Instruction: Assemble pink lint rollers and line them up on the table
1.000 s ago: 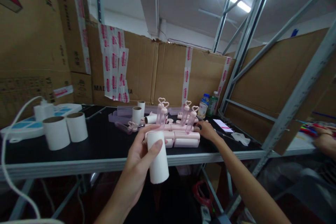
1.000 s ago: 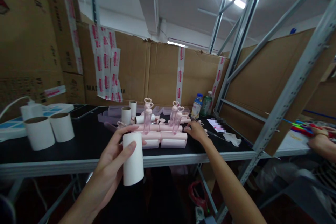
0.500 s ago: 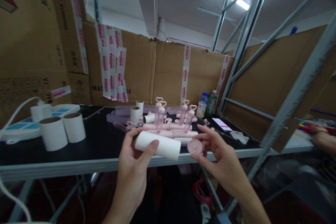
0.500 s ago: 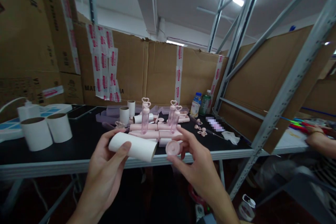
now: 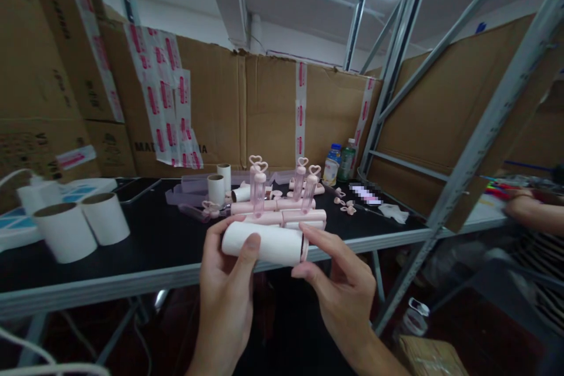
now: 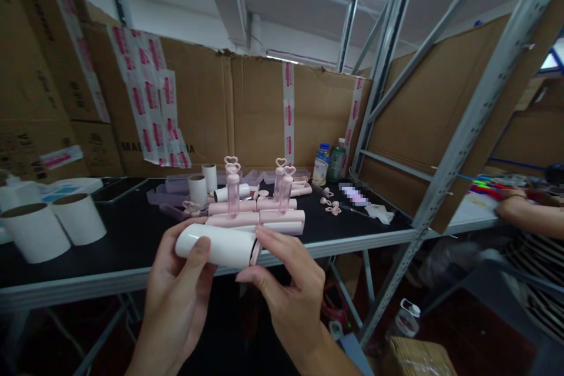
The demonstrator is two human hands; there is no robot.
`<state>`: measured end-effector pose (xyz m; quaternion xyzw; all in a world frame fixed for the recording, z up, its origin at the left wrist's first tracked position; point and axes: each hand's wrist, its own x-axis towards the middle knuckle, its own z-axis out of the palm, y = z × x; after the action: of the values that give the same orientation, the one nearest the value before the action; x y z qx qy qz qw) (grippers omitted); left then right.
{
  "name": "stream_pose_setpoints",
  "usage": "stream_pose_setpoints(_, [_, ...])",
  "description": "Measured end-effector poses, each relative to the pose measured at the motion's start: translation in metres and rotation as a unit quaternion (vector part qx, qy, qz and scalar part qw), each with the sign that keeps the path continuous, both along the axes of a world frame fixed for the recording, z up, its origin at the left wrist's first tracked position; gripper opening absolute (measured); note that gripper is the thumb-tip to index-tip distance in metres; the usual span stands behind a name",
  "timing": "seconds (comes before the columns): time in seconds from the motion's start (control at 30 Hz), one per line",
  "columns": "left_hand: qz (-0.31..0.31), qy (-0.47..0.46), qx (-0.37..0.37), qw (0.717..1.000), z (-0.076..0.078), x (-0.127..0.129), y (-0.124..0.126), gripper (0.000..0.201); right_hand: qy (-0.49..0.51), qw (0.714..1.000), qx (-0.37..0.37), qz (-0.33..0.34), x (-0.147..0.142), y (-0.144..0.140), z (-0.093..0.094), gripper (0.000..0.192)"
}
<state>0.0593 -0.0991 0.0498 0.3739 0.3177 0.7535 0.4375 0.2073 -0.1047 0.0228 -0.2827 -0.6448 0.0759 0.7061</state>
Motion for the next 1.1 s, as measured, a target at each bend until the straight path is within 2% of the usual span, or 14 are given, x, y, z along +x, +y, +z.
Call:
stream_pose_setpoints(0.07, [-0.032,-0.009,-0.012,0.999,0.003,-0.001,-0.002,0.053,0.018,0.999,0.007,0.032,-0.002,0.002,-0.004,0.04])
stream_pose_setpoints(0.1, [-0.056,-0.005,-0.015,0.998,0.004,-0.002,-0.002,0.052,0.011,0.999,0.006,0.051,-0.001,0.004,-0.004,0.047])
stream_pose_setpoints(0.23, [-0.173,0.041,-0.02,0.984,0.008,-0.008,-0.006,0.053,-0.083,0.985,-0.03,0.15,0.011,0.008,-0.001,0.112])
stream_pose_setpoints(0.27, [-0.199,0.048,-0.023,0.979,0.008,-0.009,-0.007,0.056,-0.105,0.978,-0.045,0.173,0.014,0.008,0.001,0.122])
stream_pose_setpoints(0.33, [-0.239,0.05,-0.03,0.969,0.008,-0.01,-0.008,0.062,-0.136,0.966,-0.066,0.209,0.018,0.008,0.002,0.13])
stream_pose_setpoints(0.43, [-0.267,0.036,-0.041,0.962,0.007,-0.008,-0.009,0.06,-0.15,0.959,-0.071,0.229,0.02,0.009,0.002,0.129])
stream_pose_setpoints(0.57, [-0.256,0.004,-0.047,0.966,0.004,-0.002,-0.01,0.05,-0.159,0.956,-0.038,0.245,0.02,0.01,0.0,0.102])
stream_pose_setpoints(0.63, [-0.269,-0.011,-0.055,0.961,0.004,0.003,-0.011,0.045,-0.165,0.951,-0.026,0.26,0.018,0.008,0.0,0.088])
stream_pose_setpoints(0.77, [-0.295,-0.041,-0.074,0.952,0.002,0.01,-0.014,0.038,-0.126,0.956,-0.037,0.264,0.015,0.0,0.001,0.079])
stream_pose_setpoints(0.97, [-0.317,-0.052,-0.091,0.943,0.002,0.014,-0.019,0.037,-0.075,0.949,-0.07,0.298,0.016,0.002,-0.001,0.085])
stream_pose_setpoints(1.1, [-0.321,-0.031,-0.098,0.942,0.005,0.014,-0.024,0.044,-0.108,0.956,-0.054,0.266,0.018,0.007,-0.001,0.119])
